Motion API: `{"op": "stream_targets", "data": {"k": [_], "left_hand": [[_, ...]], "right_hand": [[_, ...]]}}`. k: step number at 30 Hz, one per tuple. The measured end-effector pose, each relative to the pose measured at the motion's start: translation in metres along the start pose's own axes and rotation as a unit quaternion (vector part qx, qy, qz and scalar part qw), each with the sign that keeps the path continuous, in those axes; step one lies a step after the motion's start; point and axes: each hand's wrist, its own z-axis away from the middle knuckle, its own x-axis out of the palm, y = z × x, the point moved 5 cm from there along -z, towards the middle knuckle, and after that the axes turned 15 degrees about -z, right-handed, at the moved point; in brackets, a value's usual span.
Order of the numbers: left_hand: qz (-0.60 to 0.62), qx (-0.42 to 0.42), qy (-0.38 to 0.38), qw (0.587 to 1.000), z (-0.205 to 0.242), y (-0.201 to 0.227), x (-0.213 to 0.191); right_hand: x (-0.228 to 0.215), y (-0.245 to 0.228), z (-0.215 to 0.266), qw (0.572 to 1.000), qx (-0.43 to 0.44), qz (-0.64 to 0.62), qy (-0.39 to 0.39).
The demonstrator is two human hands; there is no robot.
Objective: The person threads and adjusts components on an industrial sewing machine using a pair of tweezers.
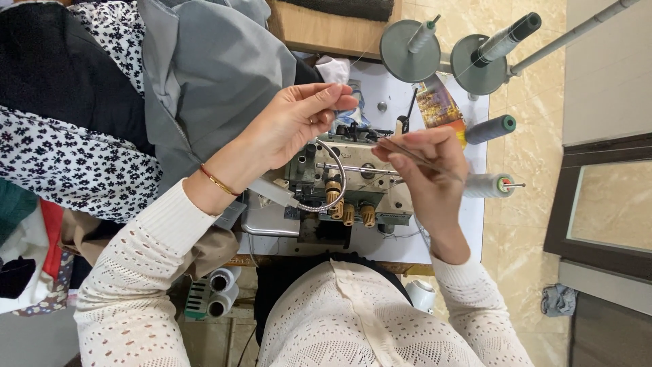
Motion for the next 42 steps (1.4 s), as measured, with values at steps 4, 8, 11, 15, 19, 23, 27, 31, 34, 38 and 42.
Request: {"op": "stream_targets", "data": {"k": [4, 8, 11, 15, 19, 23, 27, 31, 34, 38, 42], "left_hand": [[0.017, 0.006, 0.005, 1.000, 0.000, 0.000, 0.002], [0.032, 0.009, 0.007, 0.999, -0.001, -0.003, 0.001], [0.042, 0.003, 0.011, 0.999, 0.000, -0.002, 0.002], [0.050, 0.003, 0.010, 0.999, 0.001, -0.004, 0.003], [0.055, 0.005, 0.011, 0.998, 0.001, -0.003, 0.003], [0.054, 0.002, 0.014, 0.998, 0.001, -0.002, 0.003], [0.052, 0.000, 0.015, 0.999, 0.001, -0.003, 0.002], [0.020, 0.008, 0.029, 0.999, 0.005, -0.004, 0.001], [-0.046, 0.019, 0.039, 0.998, 0.013, -0.008, 0.004], [-0.160, 0.037, 0.047, 0.985, 0.024, -0.006, 0.004], [-0.184, 0.067, 0.046, 0.980, 0.020, -0.005, 0.007]], "right_hand": [[-0.007, 0.021, -0.006, 0.997, -0.008, -0.058, 0.053], [-0.001, 0.023, -0.009, 0.990, -0.027, -0.086, 0.108], [0.002, 0.026, -0.012, 0.986, -0.044, -0.105, 0.118], [0.007, 0.030, -0.014, 0.987, -0.055, -0.097, 0.116], [0.007, 0.032, -0.015, 0.987, -0.053, -0.098, 0.116], [0.008, 0.034, -0.016, 0.987, -0.049, -0.097, 0.116], [0.008, 0.035, -0.018, 0.987, -0.048, -0.095, 0.117], [0.003, 0.037, -0.019, 0.986, -0.054, -0.094, 0.125], [-0.001, 0.039, -0.020, 0.984, -0.053, -0.103, 0.137], [-0.002, 0.036, -0.021, 0.983, -0.060, -0.095, 0.147], [0.006, 0.030, -0.020, 0.985, -0.072, -0.066, 0.143]]}}
